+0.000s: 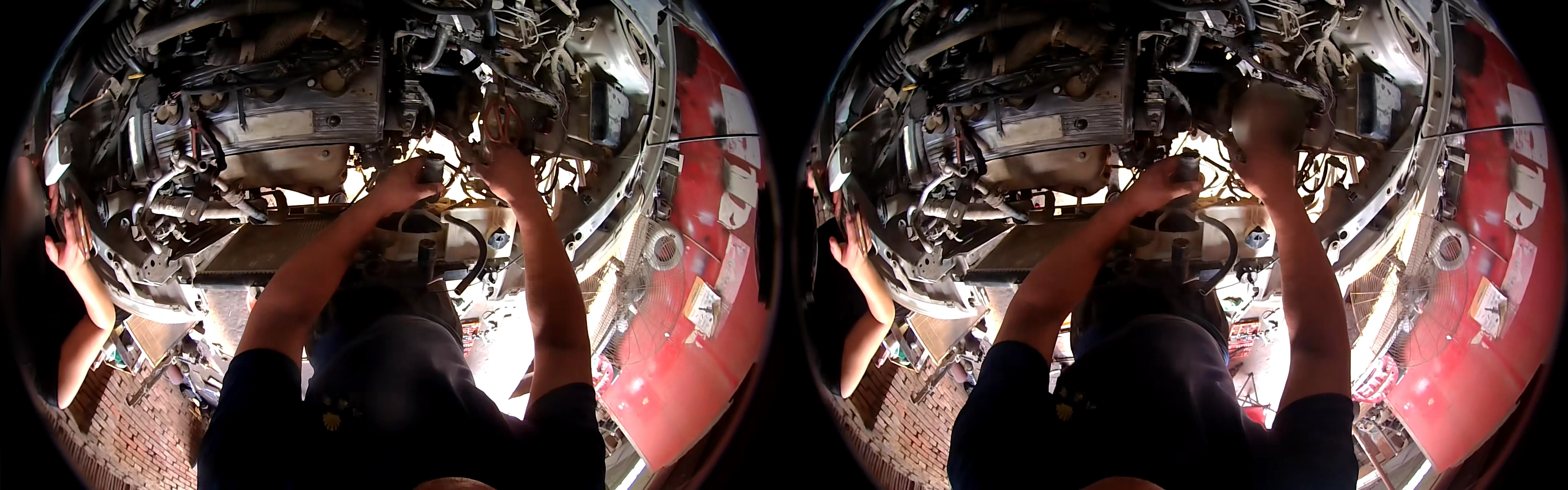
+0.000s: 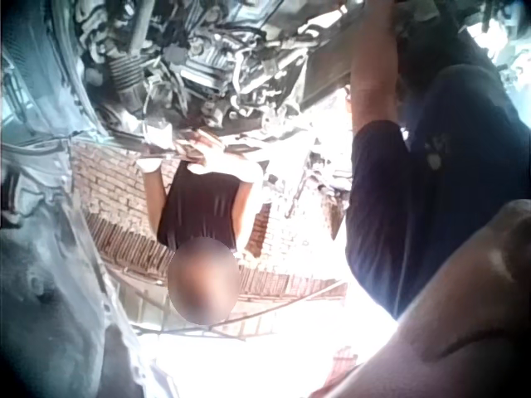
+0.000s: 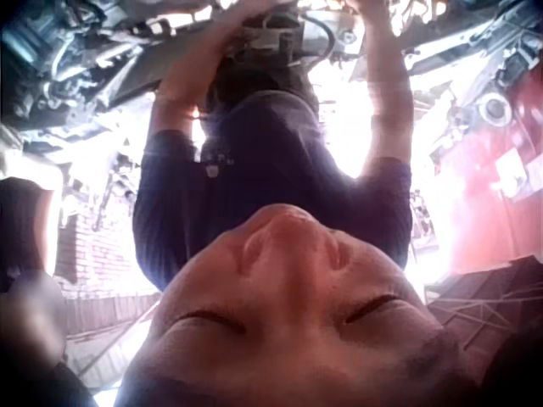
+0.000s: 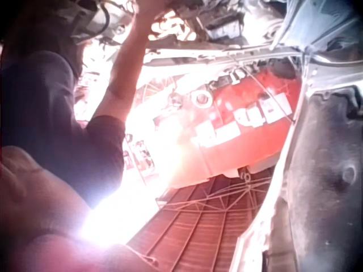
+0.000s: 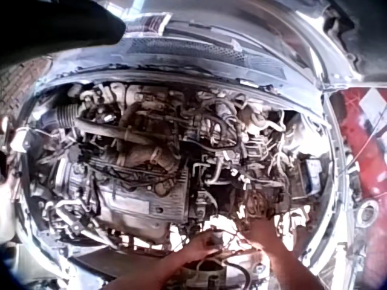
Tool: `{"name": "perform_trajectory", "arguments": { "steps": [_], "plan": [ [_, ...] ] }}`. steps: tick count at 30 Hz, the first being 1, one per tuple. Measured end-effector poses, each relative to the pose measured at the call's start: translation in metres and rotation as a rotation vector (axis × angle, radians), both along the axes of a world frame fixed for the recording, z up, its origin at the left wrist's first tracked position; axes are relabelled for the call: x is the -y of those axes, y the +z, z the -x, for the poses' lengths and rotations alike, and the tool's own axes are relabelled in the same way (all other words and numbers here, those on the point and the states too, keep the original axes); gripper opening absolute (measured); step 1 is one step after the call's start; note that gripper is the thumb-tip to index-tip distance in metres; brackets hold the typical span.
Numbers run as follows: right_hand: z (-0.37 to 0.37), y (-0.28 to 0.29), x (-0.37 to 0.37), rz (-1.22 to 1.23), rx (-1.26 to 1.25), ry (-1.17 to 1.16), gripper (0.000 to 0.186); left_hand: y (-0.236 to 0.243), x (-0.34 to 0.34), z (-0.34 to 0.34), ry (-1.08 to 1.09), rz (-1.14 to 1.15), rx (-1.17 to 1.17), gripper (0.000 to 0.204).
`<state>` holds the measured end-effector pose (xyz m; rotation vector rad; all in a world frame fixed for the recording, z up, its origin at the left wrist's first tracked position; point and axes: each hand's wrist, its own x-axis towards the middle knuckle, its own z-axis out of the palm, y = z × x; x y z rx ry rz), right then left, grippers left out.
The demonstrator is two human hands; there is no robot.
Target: The person works on a car engine, first handling a radiator fan shroud and pointing at electrical connectors. Using a sealant gun, the person applies material to a hose fitting and then reconnects a coolant hose, securing it with a spring clamp by hand.
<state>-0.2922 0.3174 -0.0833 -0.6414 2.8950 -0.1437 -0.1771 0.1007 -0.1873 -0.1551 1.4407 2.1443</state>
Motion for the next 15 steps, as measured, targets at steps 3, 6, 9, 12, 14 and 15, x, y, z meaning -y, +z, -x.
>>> {"name": "perform_trajectory", "arguments": {
  "steps": [3, 6, 9, 12, 14, 15],
  "plan": [
    [0.010, -0.007, 0.026, 0.109, 0.608, -0.290, 0.051, -0.012, 0.003, -0.004, -0.032, 0.150, -0.005, 0.051],
    [0.018, 0.006, 0.067, 0.199, 0.982, -0.410, 0.041, 0.004, 0.009, -0.001, -0.081, 0.209, -0.031, 0.056],
    [0.042, -0.009, 0.068, 0.084, 1.185, -0.260, 0.032, 0.006, 0.007, -0.004, -0.081, 0.136, -0.048, 0.051],
    [0.055, -0.001, 0.099, -0.292, 1.038, 0.121, 0.025, 0.004, 0.008, -0.004, -0.128, 0.237, -0.088, 0.048],
    [0.056, 0.002, 0.112, -0.466, 0.950, 0.381, 0.024, 0.000, 0.008, -0.003, -0.112, 0.208, -0.100, 0.047],
    [0.052, 0.002, 0.113, -0.425, 0.856, 0.426, 0.022, -0.002, 0.008, -0.004, -0.111, 0.207, -0.096, 0.047]
  ]
}}
